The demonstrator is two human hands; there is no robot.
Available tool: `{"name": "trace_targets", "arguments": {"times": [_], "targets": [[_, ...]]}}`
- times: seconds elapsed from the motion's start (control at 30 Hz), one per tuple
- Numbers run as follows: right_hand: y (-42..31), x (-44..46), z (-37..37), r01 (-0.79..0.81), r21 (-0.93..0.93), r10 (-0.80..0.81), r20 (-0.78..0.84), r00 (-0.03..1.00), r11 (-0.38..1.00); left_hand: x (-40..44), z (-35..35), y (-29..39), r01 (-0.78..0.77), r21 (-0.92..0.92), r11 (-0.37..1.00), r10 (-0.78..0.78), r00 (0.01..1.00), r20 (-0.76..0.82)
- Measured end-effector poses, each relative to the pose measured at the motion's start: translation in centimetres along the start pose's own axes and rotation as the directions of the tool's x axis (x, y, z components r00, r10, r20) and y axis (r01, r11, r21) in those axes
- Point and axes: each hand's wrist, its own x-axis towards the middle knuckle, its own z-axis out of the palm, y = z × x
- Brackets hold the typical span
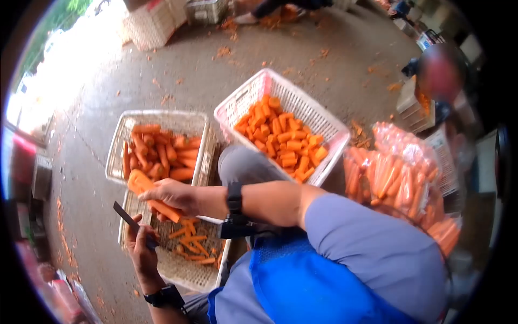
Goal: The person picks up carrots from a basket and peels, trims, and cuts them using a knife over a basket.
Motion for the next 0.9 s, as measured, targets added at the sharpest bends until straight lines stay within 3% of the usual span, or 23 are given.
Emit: {"name": "trace_targets", "arguments": {"times": [0.07,0.13,0.2,0.23,0.27,0.33,0.37,0.4,0.43,0.47,0.5,0.57,0.67,0.9], "targets": [[-4.5,-4.2,-0.9,0.137,0.104,-0.137,-0.007,0.990,0.985,0.6,2.8,1.2,-0.079,0.117,0.990,0.073,0.996,0.056],[-7.6,-8.3,-5.0,0.247,0.178,-0.259,0.053,0.964,0.953,1.4,5.4,2.1,-0.118,0.021,0.993,0.114,0.980,0.161],[-10.6,-15.3,-7.2,0.345,-0.046,-0.348,-0.083,0.934,0.938,1.5,9.4,4.6,-0.142,0.011,0.990,0.135,0.960,0.246],[-11.0,-18.1,-9.0,0.421,-0.105,-0.429,-0.065,0.901,0.901,2.3,11.0,5.3,-0.222,0.055,0.973,0.195,0.930,0.312],[-11.3,-21.3,-10.0,0.415,-0.182,-0.443,-0.152,0.884,0.891,2.9,12.4,5.9,-0.294,0.100,0.951,0.238,0.896,0.375],[-11.1,-26.4,-10.8,0.468,-0.170,-0.498,-0.284,0.819,0.867,3.8,16.3,7.6,-0.405,0.285,0.869,0.235,0.845,0.481],[-10.9,-28.9,-11.5,0.454,-0.163,-0.482,-0.297,0.824,0.876,3.8,18.3,8.3,-0.438,0.383,0.813,0.200,0.828,0.524],[-10.1,-30.3,-13.1,0.484,-0.072,-0.480,-0.322,0.816,0.872,3.8,20.8,8.8,-0.416,0.344,0.841,0.166,0.806,0.568],[-9.2,-31.6,-14.1,0.517,0.042,-0.470,-0.356,0.808,0.855,4.5,22.4,7.6,-0.568,0.355,0.742,0.261,0.733,0.628],[-8.7,-32.7,-14.4,0.503,0.044,-0.444,-0.410,0.797,0.863,5.2,23.6,6.7,-0.597,0.344,0.724,0.227,0.679,0.698],[-8.3,-33.3,-14.9,0.516,0.023,-0.465,-0.400,0.790,0.856,4.5,25.6,6.3,-0.605,0.438,0.665,0.188,0.703,0.686],[-8.2,-33.5,-13.8,0.480,-0.025,-0.434,-0.470,0.768,0.877,4.9,29.0,4.2,-0.787,0.345,0.511,0.308,0.542,0.782],[-8.1,-33.1,-13.2,0.470,-0.072,-0.451,-0.443,0.775,0.880,4.6,33.4,2.1,-0.853,0.323,0.411,0.244,0.444,0.862],[-8.3,-33.1,-14.3,0.388,-0.109,-0.395,-0.443,0.805,0.915,4.4,37.1,-0.4,-0.831,0.353,0.430,0.167,0.458,0.873]]}}
